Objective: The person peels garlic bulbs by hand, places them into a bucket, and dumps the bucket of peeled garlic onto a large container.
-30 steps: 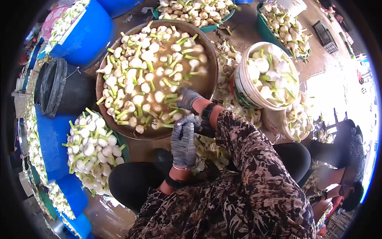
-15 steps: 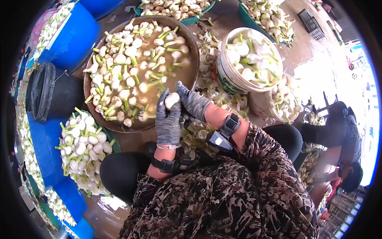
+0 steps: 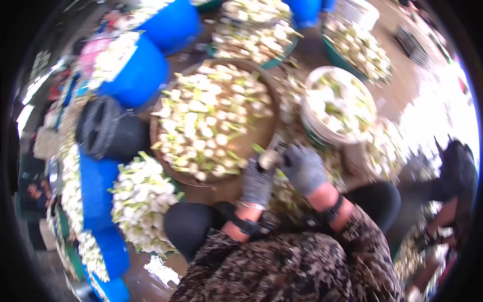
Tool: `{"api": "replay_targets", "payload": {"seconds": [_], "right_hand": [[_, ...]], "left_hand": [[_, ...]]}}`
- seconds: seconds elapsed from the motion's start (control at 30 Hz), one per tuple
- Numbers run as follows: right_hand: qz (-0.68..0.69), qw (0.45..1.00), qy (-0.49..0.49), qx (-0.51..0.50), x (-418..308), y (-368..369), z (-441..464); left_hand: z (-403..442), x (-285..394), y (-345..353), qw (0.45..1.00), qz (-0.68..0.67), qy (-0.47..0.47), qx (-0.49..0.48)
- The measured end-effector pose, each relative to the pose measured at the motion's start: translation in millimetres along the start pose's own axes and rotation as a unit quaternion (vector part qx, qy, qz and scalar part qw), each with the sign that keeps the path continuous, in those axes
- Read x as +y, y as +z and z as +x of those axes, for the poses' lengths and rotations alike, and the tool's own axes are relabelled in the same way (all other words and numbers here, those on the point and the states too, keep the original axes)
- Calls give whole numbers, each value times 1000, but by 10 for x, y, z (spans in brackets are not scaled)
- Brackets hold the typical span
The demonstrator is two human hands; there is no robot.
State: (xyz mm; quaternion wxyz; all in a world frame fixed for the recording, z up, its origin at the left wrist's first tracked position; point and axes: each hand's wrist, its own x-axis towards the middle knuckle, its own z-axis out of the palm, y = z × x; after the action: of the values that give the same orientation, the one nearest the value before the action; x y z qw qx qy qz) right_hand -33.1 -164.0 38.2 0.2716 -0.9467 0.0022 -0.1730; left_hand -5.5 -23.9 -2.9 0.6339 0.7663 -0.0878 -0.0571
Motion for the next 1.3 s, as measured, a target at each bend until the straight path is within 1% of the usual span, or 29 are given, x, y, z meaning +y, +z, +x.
{"api": "replay_targets", "payload": {"seconds": [0.03, 0.07, 0.1, 0.13, 0.17, 0.2, 0.27, 0.3, 0.33, 0.4, 0.5, 0.53, 0.57, 0.6, 0.67, 0.73, 0.77, 0.8, 0.83, 0.87, 0.93, 1.0, 1.03, 1.13, 1.17, 1.2, 1.23, 1.27, 1.3], "right_hand": [[-9, 1000, 19, -6, -35, 25, -5], [-24, 999, 26, -18, -30, 46, -2], [-41, 998, 44, -1, -51, 54, -5], [11, 1000, 1, 22, 38, 102, -4], [39, 999, -2, 16, -89, 35, 107], [45, 999, -16, 20, -38, 84, 94], [56, 998, 27, 27, 159, 212, -17], [60, 998, 17, 30, 146, 203, -12], [76, 997, 17, 11, 94, 198, 37], [89, 996, 22, -10, 111, 235, 4], [28, 1000, -9, -2, 248, 281, -9], [84, 996, 34, -21, 278, 264, -2], [139, 986, 79, -40, 331, 255, -8], [192, 974, 123, -16, 464, 304, 7], [305, 907, 283, -68, 868, 321, 59], [214, 954, 208, -1, 1449, 568, -44], [215, 948, 234, 10, 1444, 517, -59], [215, 949, 232, 8, 1177, 352, -30], [160, 983, 82, 41, 645, 94, 33], [101, 990, -69, 74, 279, -87, 46], [49, 981, -185, -23, 159, -168, 20], [139, 985, -92, -43, 120, -149, -55], [141, 985, -89, -47, 95, -154, -83], [109, 987, -108, -40, 0, -185, -101], [109, 988, -105, -38, -5, -180, -109], [97, 989, -104, -35, 25, -155, -106], [85, 989, -106, -55, 58, -169, -114], [75, 992, -79, -66, 36, -194, -133], [91, 990, -77, -81, 145, -123, -153]], "left_hand": [[-20, -46, -24, 996, 89, 12, 25], [-19, -141, -13, 999, -4, -43, -14], [-22, -199, 28, 999, 10, -32, 3], [-18, -272, 73, 999, 24, -23, 21], [47, -87, -35, 994, -72, -81, -11], [-36, -201, 63, 994, -59, -90, -7], [-25, -192, 51, 994, -89, -60, 16], [-9, -204, 27, 995, -77, -53, 19], [-13, -205, -8, 983, -126, -133, -1], [-6, -242, -10, 978, -135, -158, -11], [-19, -232, -38, 985, -115, -119, -53], [-27, -195, -48, 985, -113, -119, -50], [-44, -159, -45, 971, -196, -116, -72], [-55, -133, -42, 950, -277, -111, -95], [-65, -159, -38, 949, -268, -106, -123], [-65, -205, -25, 885, -412, -132, -170], [-54, -241, -40, 885, -408, -136, -179], [-35, -250, -65, 885, -409, -135, -176], [-35, -250, -100, 885, -401, -145, -185], [-41, -281, -130, 885, -392, -156, -195], [-9, -322, -108, 867, -417, -166, -217], [-30, -264, -85, 933, -298, -77, -185], [-68, -263, -44, 948, -264, -52, -172], [-83, -232, -76, 942, -253, -105, -194], [-89, -123, -170, 923, -264, -160, -228], [-122, -69, -142, 905, -339, -171, -192], [-102, -106, -190, 900, -320, -191, -225], [-110, -195, -164, 923, -283, -161, -205], [-86, -274, -186, 925, -237, -182, -234]]}}
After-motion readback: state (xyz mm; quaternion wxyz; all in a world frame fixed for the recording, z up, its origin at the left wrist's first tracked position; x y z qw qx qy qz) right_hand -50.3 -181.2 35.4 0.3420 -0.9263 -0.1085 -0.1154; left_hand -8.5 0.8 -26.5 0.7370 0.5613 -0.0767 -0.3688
